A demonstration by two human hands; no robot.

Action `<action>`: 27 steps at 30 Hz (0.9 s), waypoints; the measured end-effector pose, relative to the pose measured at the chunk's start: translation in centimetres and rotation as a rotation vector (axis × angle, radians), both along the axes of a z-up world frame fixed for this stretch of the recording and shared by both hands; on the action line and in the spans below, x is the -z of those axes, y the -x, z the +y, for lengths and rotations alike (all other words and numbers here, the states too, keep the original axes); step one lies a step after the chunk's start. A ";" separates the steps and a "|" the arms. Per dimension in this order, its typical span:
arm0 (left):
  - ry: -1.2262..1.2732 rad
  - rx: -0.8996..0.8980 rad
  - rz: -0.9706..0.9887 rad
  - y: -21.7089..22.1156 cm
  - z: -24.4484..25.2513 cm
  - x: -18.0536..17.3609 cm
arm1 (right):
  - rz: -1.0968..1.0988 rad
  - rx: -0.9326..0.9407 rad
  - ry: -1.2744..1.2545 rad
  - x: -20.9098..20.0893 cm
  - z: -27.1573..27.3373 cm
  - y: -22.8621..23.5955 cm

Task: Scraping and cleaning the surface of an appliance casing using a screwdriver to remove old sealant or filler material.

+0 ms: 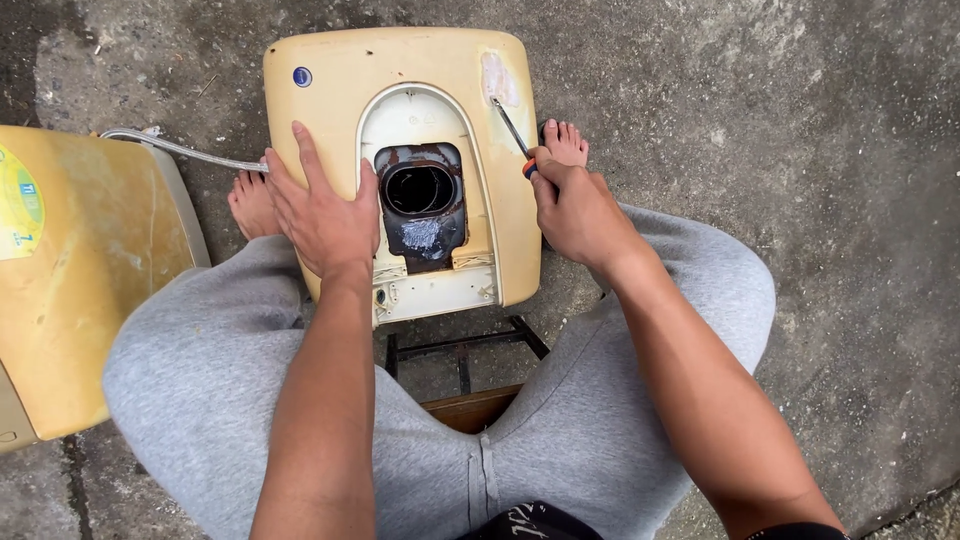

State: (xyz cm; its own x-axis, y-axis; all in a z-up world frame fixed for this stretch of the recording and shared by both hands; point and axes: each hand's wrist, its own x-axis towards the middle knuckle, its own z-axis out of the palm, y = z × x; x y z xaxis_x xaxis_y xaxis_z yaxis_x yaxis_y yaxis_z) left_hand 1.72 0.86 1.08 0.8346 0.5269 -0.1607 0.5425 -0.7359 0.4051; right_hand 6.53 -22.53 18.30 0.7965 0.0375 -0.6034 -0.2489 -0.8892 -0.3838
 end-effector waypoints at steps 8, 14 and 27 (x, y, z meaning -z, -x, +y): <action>-0.089 0.018 -0.046 0.0 0.2 1.9 | 0.004 0.000 -0.005 -0.7 1.0 -0.3; -0.096 -0.003 -0.046 -0.2 0.2 1.8 | 0.045 -0.006 0.012 -0.4 0.7 0.0; -0.065 -0.002 -0.033 -0.4 -0.1 1.0 | 0.037 0.007 0.015 -1.4 1.0 0.4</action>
